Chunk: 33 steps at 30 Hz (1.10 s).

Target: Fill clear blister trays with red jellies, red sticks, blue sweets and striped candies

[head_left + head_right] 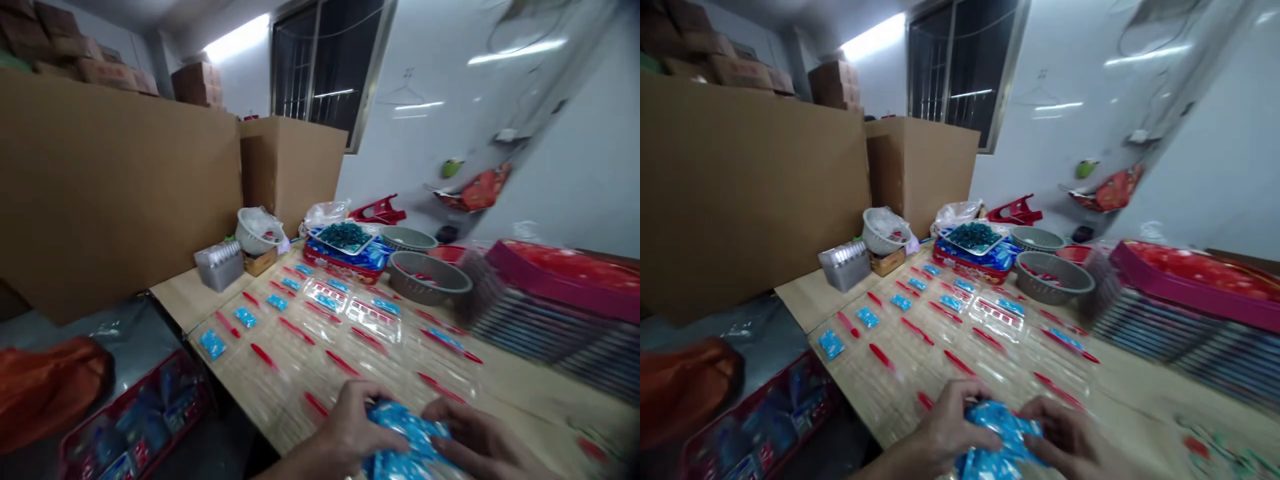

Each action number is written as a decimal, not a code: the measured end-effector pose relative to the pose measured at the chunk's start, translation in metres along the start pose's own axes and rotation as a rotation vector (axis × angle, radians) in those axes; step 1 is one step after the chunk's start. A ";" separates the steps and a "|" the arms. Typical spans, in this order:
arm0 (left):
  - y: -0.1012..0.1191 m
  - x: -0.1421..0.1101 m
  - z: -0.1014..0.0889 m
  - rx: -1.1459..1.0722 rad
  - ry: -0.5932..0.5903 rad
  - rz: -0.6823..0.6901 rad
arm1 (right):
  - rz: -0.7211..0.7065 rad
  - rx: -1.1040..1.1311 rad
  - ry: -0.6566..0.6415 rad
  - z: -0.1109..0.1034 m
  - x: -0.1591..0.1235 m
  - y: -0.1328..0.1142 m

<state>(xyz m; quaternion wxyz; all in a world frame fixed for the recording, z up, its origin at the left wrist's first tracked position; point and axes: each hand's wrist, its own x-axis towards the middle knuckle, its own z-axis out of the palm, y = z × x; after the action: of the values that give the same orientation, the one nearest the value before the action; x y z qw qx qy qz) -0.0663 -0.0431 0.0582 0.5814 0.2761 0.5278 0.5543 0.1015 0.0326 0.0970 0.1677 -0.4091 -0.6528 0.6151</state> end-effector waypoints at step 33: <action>0.007 -0.053 -0.180 -0.544 0.352 -0.228 | -0.557 -0.189 -0.149 0.191 0.082 -0.009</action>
<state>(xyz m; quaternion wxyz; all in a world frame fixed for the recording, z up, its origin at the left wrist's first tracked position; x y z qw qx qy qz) -0.2248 -0.1386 0.0282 0.5919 -0.0498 0.4801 0.6455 -0.0889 -0.0333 0.0462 0.2428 -0.1817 -0.8047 0.5104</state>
